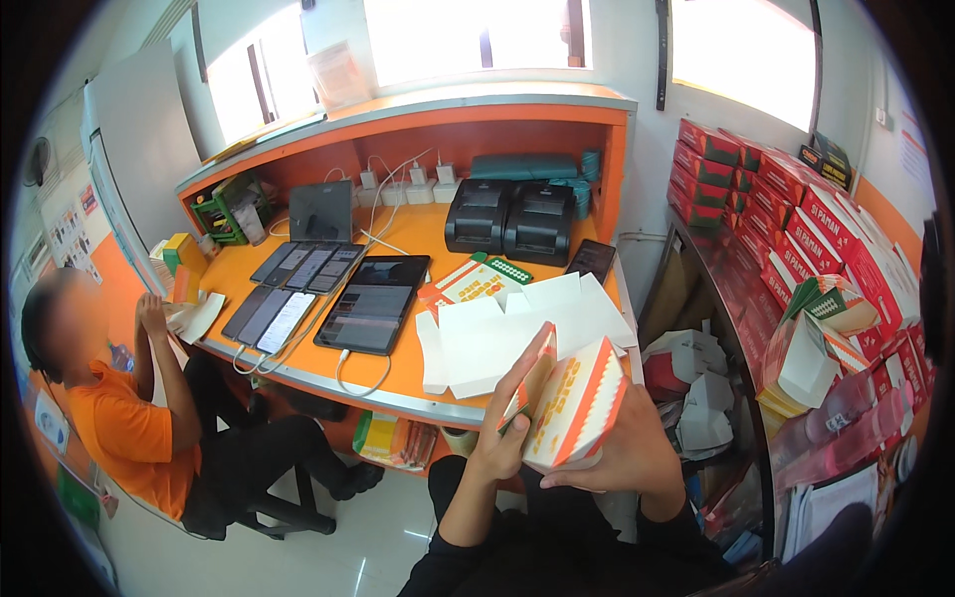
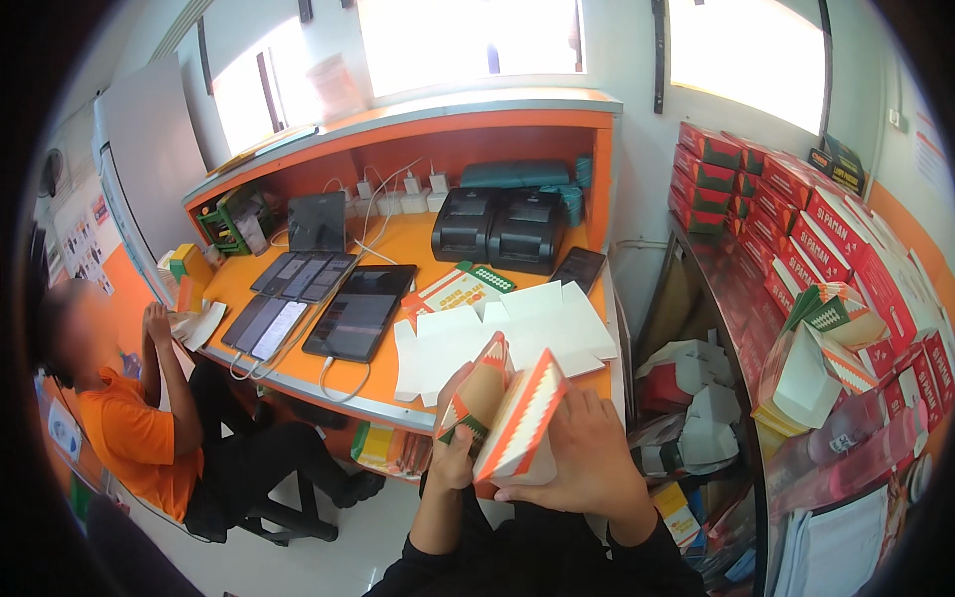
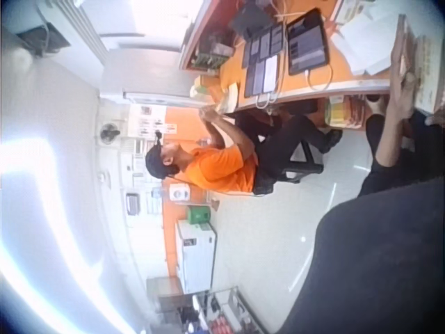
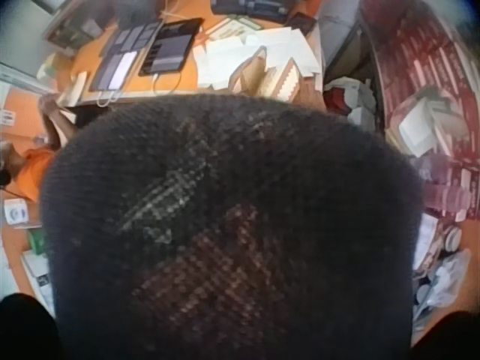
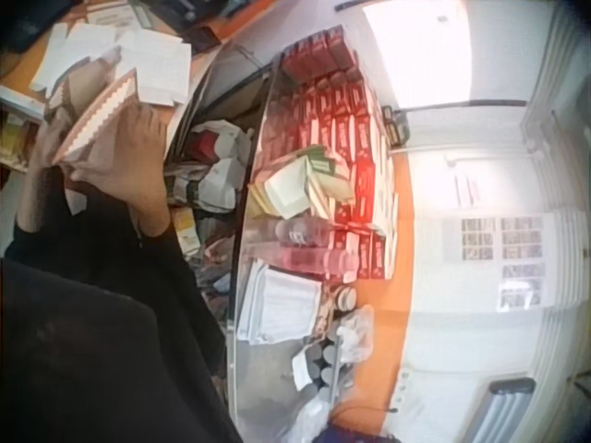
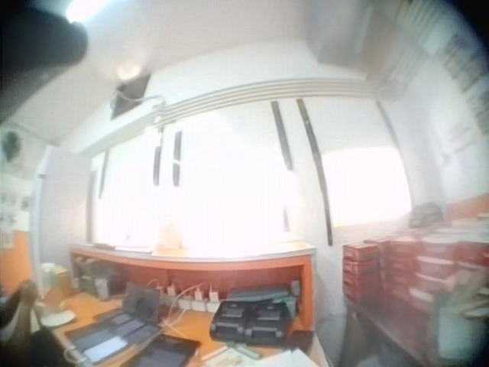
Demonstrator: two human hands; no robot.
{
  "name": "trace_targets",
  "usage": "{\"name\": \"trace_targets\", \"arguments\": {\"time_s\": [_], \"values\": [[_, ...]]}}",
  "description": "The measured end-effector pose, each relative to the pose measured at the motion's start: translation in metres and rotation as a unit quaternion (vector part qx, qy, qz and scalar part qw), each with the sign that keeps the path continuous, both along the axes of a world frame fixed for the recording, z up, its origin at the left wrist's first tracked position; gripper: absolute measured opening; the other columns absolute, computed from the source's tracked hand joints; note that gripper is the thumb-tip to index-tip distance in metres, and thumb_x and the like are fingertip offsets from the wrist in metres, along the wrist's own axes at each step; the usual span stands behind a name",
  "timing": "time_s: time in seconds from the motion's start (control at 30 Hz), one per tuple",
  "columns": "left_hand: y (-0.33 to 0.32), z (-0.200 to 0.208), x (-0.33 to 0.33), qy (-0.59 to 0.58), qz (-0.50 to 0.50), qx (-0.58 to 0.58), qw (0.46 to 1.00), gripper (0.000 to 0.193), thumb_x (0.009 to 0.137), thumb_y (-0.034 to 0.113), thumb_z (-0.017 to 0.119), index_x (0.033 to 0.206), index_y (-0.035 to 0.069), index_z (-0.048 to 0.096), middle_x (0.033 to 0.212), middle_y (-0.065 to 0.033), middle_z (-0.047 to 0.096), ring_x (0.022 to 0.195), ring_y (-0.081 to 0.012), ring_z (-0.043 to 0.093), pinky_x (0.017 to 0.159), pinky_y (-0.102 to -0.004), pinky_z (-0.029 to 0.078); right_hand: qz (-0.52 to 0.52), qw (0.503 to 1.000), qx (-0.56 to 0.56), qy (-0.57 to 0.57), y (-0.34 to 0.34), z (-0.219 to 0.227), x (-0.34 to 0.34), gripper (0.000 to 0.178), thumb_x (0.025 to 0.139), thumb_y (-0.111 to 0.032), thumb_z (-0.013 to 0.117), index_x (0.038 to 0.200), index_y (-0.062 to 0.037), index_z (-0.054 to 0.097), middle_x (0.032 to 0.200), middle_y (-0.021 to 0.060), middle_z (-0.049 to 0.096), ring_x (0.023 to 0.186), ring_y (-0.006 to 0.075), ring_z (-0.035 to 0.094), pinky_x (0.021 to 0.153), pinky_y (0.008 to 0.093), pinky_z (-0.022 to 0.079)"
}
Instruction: The person sits on the floor and folds flat white cardboard pieces into small rectangular boxes. They fold the sides up and tuck the flaps to form the box shape, then place the finished boxes into a stack on a nearby metal shelf. The person repeats this process for multiple units.
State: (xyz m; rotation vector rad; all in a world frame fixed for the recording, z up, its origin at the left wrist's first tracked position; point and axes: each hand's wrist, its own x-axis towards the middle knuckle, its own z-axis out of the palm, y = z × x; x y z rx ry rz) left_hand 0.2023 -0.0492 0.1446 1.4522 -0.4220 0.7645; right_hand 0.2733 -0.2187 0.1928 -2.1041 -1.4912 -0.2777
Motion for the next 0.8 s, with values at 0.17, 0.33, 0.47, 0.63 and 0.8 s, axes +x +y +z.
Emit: {"name": "trace_targets", "arguments": {"time_s": [0.17,0.33,0.47,0.63,0.8], "values": [[0.0,0.001,-0.003,-0.032,0.009,0.048,0.998,0.076,0.091,0.061,0.045,0.144,0.007,0.035,0.15,-0.0305,0.024,0.139,-0.044,0.026,0.112,-0.0493,0.022,-0.112,0.99,0.018,-0.086,0.008,0.0,-0.016,0.104,0.056,-0.063,0.079,0.132,-0.0015,0.045,0.125,0.0235,0.047,0.118,0.0404,0.044,0.097,0.0464,0.033],[-0.003,0.006,0.009,-0.134,0.043,0.152,0.978,0.079,0.081,0.055,0.066,0.139,0.008,0.042,0.145,-0.0342,0.03,0.135,-0.0491,0.032,0.108,-0.051,0.031,-0.017,0.993,-0.01,0.115,0.01,-0.009,0.003,0.1,0.056,-0.059,0.078,0.133,-0.0029,0.046,0.141,0.0237,0.038,0.133,0.0384,0.033,0.108,0.0493,0.025],[-0.007,-0.036,-0.006,-0.21,0.141,0.223,0.941,0.042,0.084,0.024,0.067,0.123,0.015,0.054,0.137,-0.0261,0.047,0.121,-0.0474,0.05,0.101,-0.0609,0.039,-0.057,0.998,0.016,-0.008,0.006,-0.016,-0.005,0.097,0.06,-0.056,0.076,0.135,-0.0034,0.044,0.14,0.0197,0.04,0.132,0.0363,0.035,0.107,0.0485,0.026],[-0.014,-0.057,-0.045,-0.323,0.138,0.296,0.888,0.03,0.085,0.024,0.064,0.114,0.03,0.058,0.123,-0.0083,0.059,0.111,-0.0403,0.06,0.094,-0.0627,0.046,-0.019,0.995,0.027,-0.092,0.001,-0.028,-0.015,0.075,0.075,-0.042,0.067,0.138,-0.0106,0.042,0.142,0.0195,0.037,0.134,0.0335,0.034,0.104,0.0488,0.028],[-0.024,-0.042,-0.046,-0.374,0.05,0.392,0.839,0.036,0.088,0.031,0.061,0.123,0.035,0.057,0.129,-0.0009,0.058,0.115,-0.031,0.059,0.097,-0.0578,0.044,-0.016,0.974,0.159,-0.16,-0.008,-0.057,-0.005,0.057,0.082,-0.03,0.063,0.134,-0.0133,0.046,0.141,0.0187,0.04,0.126,0.0341,0.042,0.1,0.0488,0.03]]}}
